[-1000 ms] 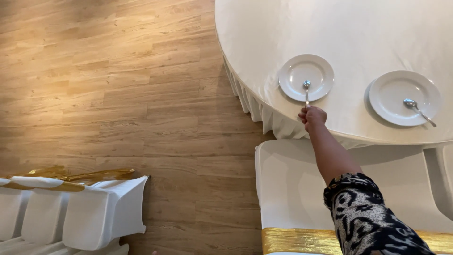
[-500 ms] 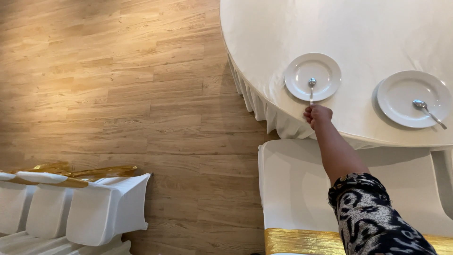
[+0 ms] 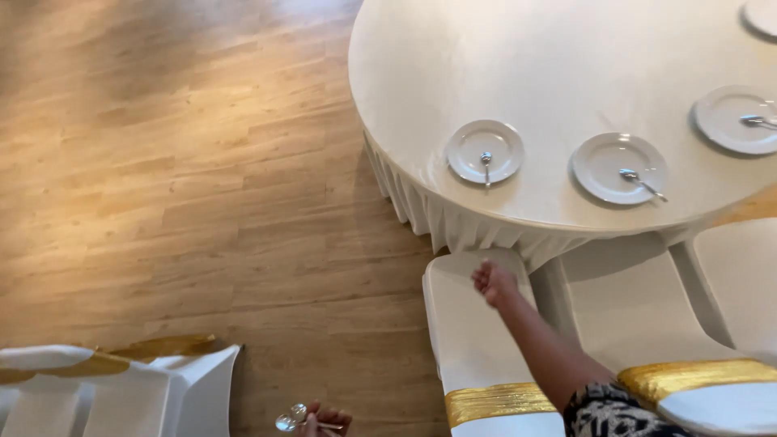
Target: The person places spoons onto white plates arranged on round tables covered with white tablecloths. They walk between tables to distribute the cutlery and then return to a bin to retrieve more spoons.
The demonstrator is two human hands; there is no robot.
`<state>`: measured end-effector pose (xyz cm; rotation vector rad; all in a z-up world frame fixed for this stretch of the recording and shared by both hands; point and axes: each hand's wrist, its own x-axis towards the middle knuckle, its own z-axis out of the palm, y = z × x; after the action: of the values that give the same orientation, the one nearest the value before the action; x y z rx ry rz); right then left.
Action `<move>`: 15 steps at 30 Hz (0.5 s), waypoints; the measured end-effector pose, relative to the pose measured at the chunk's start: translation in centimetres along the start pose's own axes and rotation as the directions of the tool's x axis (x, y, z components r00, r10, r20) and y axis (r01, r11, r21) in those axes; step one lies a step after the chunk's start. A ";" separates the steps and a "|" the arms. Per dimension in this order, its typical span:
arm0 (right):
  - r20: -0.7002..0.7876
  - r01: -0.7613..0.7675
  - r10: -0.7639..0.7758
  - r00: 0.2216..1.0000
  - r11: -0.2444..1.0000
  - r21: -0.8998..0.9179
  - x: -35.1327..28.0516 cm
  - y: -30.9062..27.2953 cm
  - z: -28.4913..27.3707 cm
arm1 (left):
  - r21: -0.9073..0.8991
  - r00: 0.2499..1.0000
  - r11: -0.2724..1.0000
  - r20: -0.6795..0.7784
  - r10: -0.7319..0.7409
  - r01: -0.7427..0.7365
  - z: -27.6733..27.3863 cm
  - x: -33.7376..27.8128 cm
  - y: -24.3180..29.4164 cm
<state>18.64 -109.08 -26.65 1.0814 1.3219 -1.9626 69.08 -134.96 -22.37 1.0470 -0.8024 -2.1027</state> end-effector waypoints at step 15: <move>0.584 0.138 0.155 0.797 0.894 -0.426 -41.3 14.1 -20.4 | 0.635 0.512 0.744 0.577 -0.637 0.209 20.2 -16.2 -7.3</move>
<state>58.31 -95.68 -2.91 0.1872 1.2852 -1.6521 57.77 -113.55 -10.66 0.5343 -1.7342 -2.9603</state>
